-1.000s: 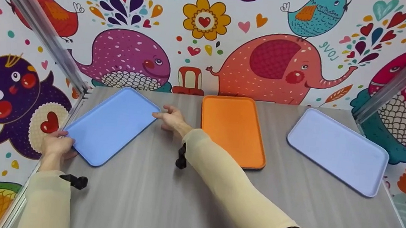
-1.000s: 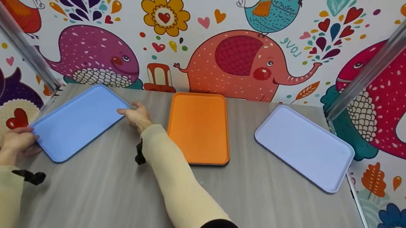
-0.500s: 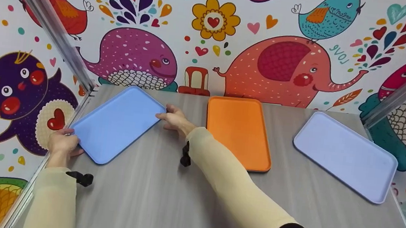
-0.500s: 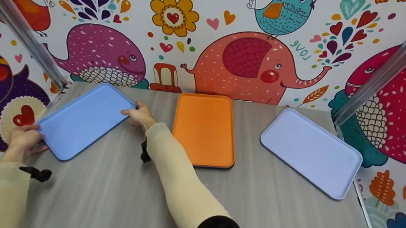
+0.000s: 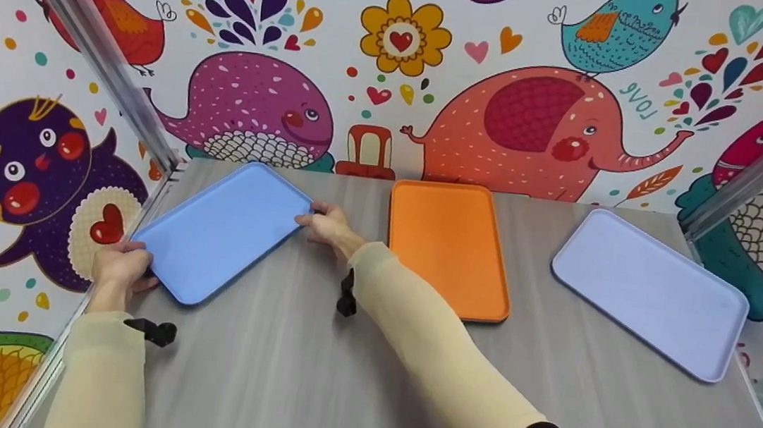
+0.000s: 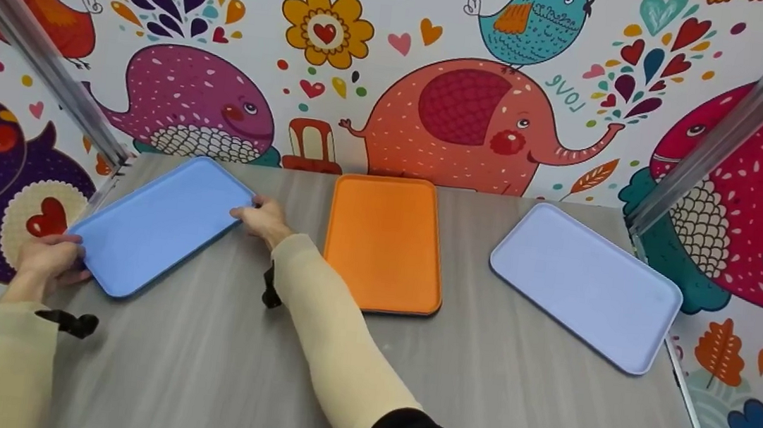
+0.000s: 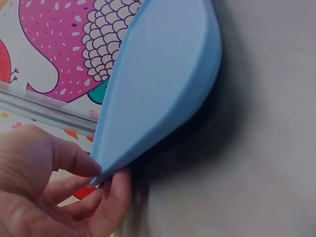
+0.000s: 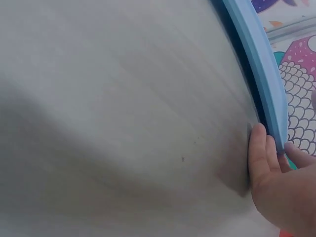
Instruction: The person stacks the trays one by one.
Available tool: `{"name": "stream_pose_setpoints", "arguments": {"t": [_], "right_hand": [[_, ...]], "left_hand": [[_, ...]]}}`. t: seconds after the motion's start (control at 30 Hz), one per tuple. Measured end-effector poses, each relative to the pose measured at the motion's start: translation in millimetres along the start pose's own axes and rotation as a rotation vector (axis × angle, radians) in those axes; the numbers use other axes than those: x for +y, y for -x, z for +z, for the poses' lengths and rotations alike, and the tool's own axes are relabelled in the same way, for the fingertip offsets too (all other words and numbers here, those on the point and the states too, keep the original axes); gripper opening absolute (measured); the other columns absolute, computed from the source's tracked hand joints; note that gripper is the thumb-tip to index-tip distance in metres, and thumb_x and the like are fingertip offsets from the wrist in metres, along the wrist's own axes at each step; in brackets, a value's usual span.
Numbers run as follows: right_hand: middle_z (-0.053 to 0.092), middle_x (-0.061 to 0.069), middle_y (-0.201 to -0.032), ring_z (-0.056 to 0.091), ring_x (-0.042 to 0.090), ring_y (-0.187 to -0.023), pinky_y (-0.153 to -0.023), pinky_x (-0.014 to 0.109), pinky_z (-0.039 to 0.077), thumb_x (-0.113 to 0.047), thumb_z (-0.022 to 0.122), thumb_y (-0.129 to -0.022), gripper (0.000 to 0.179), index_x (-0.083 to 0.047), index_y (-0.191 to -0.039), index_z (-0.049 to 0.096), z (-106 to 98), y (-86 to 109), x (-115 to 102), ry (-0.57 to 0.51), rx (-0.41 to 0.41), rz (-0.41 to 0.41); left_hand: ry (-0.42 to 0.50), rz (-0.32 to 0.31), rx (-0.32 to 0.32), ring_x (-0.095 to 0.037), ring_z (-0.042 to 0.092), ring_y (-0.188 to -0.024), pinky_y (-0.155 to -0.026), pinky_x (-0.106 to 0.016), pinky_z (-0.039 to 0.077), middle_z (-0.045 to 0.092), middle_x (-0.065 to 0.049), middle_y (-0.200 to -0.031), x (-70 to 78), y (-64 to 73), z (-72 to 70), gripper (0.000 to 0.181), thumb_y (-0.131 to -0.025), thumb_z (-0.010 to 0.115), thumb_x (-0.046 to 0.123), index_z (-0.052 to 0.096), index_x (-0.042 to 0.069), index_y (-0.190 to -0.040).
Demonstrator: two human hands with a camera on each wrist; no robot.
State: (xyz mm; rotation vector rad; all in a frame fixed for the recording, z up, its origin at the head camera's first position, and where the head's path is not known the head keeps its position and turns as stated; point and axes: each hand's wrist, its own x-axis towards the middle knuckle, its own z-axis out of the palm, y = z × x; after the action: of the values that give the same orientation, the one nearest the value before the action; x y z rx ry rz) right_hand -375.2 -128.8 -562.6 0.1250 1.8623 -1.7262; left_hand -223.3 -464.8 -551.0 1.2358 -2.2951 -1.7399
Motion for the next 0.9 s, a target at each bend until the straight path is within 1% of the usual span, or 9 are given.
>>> {"name": "stream_pose_setpoints", "arguments": {"t": [0.13,0.2,0.27,0.37,0.43,0.57,0.7,0.8,0.9], "right_hand": [[0.050,0.013,-0.175,0.061,0.031,-0.151,-0.124,0.044,0.056,-0.015,0.081,-0.101,0.071,-0.006,-0.166,0.052,-0.6,4.3,5.1,-0.004,0.020,-0.044],[0.050,0.014,-0.176,0.062,0.030,-0.150,-0.123,0.044,0.057,-0.014,0.081,-0.101,0.071,-0.005,-0.165,0.053,-0.1,6.7,7.0,-0.003,0.032,-0.065],[0.050,0.014,-0.175,0.064,0.029,-0.147,-0.122,0.044,0.058,-0.013,0.082,-0.100,0.071,-0.005,-0.165,0.054,0.7,9.3,8.5,-0.011,0.047,-0.081],[0.051,0.016,-0.174,0.068,0.027,-0.139,-0.120,0.044,0.059,-0.011,0.083,-0.100,0.070,-0.006,-0.163,0.056,2.9,13.1,9.0,-0.033,0.068,-0.103],[0.053,0.019,-0.172,0.072,0.029,-0.134,-0.117,0.045,0.061,-0.007,0.084,-0.098,0.071,-0.005,-0.163,0.056,4.8,16.8,8.7,-0.071,0.072,-0.133],[0.056,0.026,-0.166,0.078,0.035,-0.125,-0.112,0.049,0.064,0.003,0.081,-0.094,0.075,-0.004,-0.164,0.054,7.4,28.2,6.3,-0.149,0.060,-0.206],[0.056,0.024,-0.166,0.076,0.032,-0.122,-0.109,0.046,0.066,0.009,0.081,-0.092,0.079,-0.006,-0.165,0.053,9.3,42.3,3.0,-0.207,0.072,-0.262],[0.057,0.020,-0.163,0.073,0.027,-0.121,-0.104,0.040,0.067,0.011,0.082,-0.090,0.081,-0.009,-0.164,0.055,13.2,54.4,2.8,-0.221,0.111,-0.303],[0.058,0.017,-0.156,0.070,0.027,-0.120,-0.102,0.042,0.068,0.013,0.084,-0.088,0.082,-0.013,-0.161,0.056,18.8,67.0,6.0,-0.223,0.164,-0.323]], "left_hand": [[0.047,-0.020,-0.055,-0.005,0.064,-0.079,-0.070,-0.029,0.070,0.051,-0.022,-0.148,-1.8,4.1,-0.6,0.066,-0.101,0.054,-0.001,0.044,-0.005,-0.166],[0.076,-0.019,-0.068,-0.004,0.064,-0.080,-0.072,-0.031,0.071,0.051,-0.023,-0.147,-3.5,6.9,-1.4,0.067,-0.101,0.054,-0.002,0.043,-0.005,-0.167],[0.098,-0.015,-0.069,-0.004,0.065,-0.080,-0.074,-0.031,0.071,0.052,-0.022,-0.144,-4.6,9.8,-2.4,0.067,-0.101,0.055,-0.003,0.043,-0.004,-0.168],[0.132,-0.017,-0.060,-0.004,0.066,-0.080,-0.074,-0.032,0.071,0.055,-0.015,-0.134,-4.4,13.9,-4.4,0.065,-0.101,0.056,-0.003,0.047,-0.002,-0.165],[0.155,-0.018,-0.050,-0.004,0.067,-0.079,-0.073,-0.032,0.071,0.058,-0.010,-0.124,-4.0,18.0,-5.4,0.062,-0.100,0.057,-0.003,0.050,-0.001,-0.161],[0.201,-0.014,-0.041,-0.003,0.069,-0.076,-0.072,-0.032,0.071,0.056,-0.006,-0.122,0.0,29.2,-3.8,0.055,-0.099,0.058,-0.003,0.055,0.002,-0.154],[0.269,-0.018,-0.049,-0.004,0.069,-0.076,-0.072,-0.032,0.071,0.051,-0.005,-0.128,10.4,38.3,4.7,0.047,-0.099,0.057,-0.005,0.058,0.007,-0.144],[0.312,-0.015,-0.055,-0.006,0.071,-0.076,-0.071,-0.032,0.071,0.056,-0.003,-0.120,17.9,44.9,14.0,0.041,-0.098,0.058,-0.006,0.060,0.009,-0.136],[0.344,-0.011,-0.060,-0.007,0.073,-0.074,-0.069,-0.032,0.070,0.063,0.003,-0.102,23.2,53.0,23.4,0.038,-0.098,0.059,-0.007,0.061,0.010,-0.131]]}}
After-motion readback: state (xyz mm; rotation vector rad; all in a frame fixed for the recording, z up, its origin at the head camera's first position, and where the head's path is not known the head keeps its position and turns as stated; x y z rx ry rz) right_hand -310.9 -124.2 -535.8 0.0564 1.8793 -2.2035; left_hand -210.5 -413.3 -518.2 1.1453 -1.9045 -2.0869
